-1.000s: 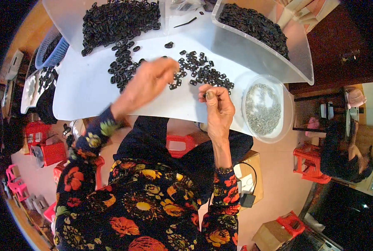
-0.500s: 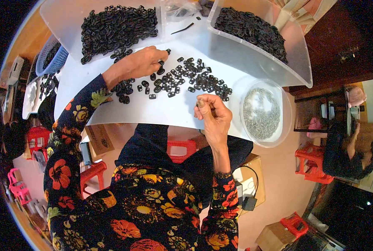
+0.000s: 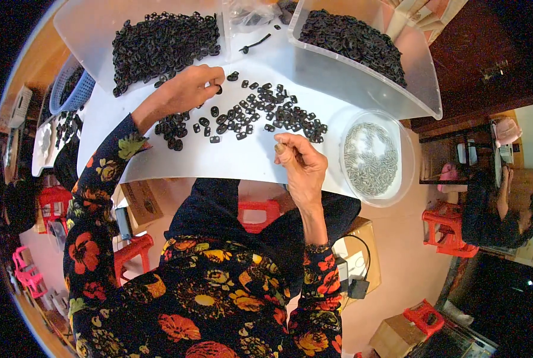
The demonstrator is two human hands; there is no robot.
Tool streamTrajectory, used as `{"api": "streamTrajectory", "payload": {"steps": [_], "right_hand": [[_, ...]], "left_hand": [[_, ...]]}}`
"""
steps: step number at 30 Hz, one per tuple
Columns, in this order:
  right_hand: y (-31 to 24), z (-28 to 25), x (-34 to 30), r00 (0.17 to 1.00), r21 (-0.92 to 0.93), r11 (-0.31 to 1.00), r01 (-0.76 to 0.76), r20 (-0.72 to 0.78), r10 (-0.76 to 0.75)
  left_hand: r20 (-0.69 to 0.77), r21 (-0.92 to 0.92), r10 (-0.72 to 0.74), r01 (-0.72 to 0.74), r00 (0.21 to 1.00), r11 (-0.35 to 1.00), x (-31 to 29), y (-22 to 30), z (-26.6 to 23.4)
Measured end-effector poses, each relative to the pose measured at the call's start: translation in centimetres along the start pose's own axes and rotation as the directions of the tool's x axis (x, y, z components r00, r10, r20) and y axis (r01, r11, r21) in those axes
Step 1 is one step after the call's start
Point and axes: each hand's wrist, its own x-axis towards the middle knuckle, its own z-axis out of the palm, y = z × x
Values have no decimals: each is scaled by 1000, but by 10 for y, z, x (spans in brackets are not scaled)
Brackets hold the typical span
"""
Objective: The person assembles small black plastic components by hand, inserting tiny silver screws into them.
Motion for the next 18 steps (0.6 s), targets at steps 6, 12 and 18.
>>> {"api": "streamTrajectory", "payload": {"steps": [6,12,18], "right_hand": [[-2,0,-2,1000,-68,998,18,17,-17],[2,-1,1,997,-47,996,76,33,-75],[3,0,2,998,-6,998,68,5,-67]], "left_hand": [[178,-598,-127,210,976,773,-6,32,-3],[215,-746,-89,222,973,628,-6,56,28],[218,-748,-16,178,976,640,-2,71,54]]}}
